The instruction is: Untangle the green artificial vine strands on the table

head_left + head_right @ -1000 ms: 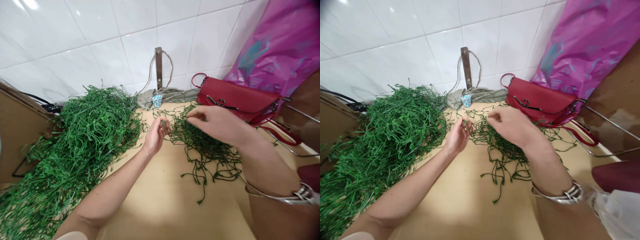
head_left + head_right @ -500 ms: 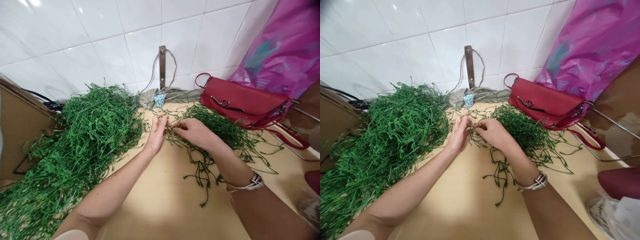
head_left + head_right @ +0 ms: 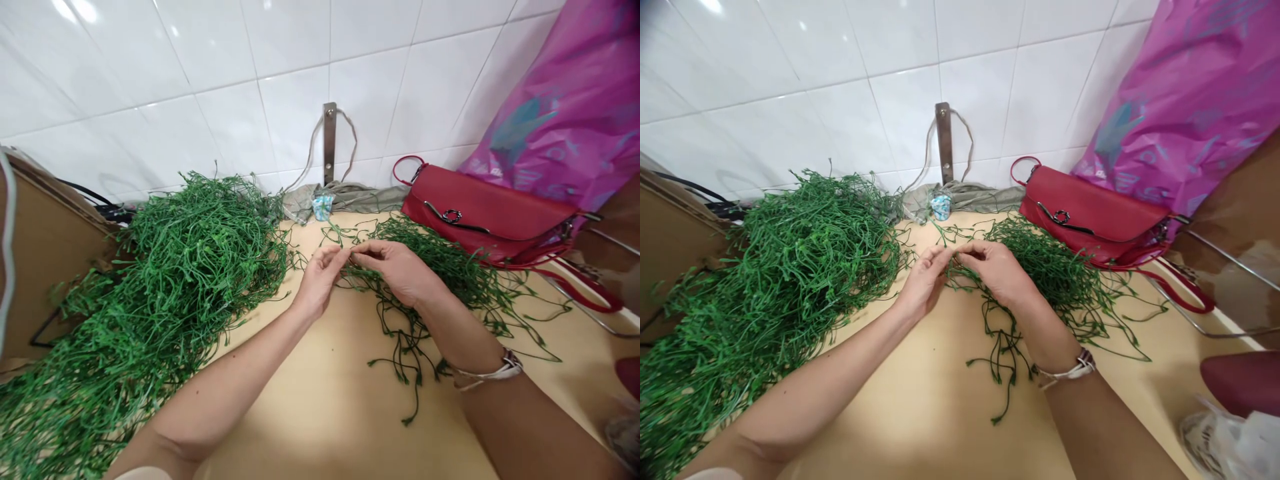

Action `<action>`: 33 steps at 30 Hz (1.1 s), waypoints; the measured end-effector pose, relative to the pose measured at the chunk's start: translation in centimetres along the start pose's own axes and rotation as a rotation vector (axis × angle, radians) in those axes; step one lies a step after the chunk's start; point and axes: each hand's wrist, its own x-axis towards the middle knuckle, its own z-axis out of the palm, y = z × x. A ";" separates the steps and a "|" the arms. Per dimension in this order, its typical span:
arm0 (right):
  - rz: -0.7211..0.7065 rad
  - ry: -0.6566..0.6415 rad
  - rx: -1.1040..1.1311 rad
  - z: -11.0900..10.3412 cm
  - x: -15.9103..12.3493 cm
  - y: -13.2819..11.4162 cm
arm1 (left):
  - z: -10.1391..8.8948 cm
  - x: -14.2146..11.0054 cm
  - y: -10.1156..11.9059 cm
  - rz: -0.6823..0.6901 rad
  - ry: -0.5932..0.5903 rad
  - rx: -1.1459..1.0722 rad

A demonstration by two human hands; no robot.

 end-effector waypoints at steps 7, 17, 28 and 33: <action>0.070 -0.022 0.053 0.0 0.1 0.4 | -0.4 0.3 0.5 0.080 -0.086 0.121; 0.071 -0.072 -0.139 -0.3 -0.4 -0.5 | -0.7 0.5 -0.1 0.077 -0.132 0.156; -0.190 -0.007 -0.847 0.3 -0.4 -0.8 | -0.5 0.6 -0.2 -0.060 -0.107 0.053; -0.210 -0.077 -1.000 1.5 -0.8 -1.2 | -0.4 0.5 0.3 -0.163 -0.138 0.054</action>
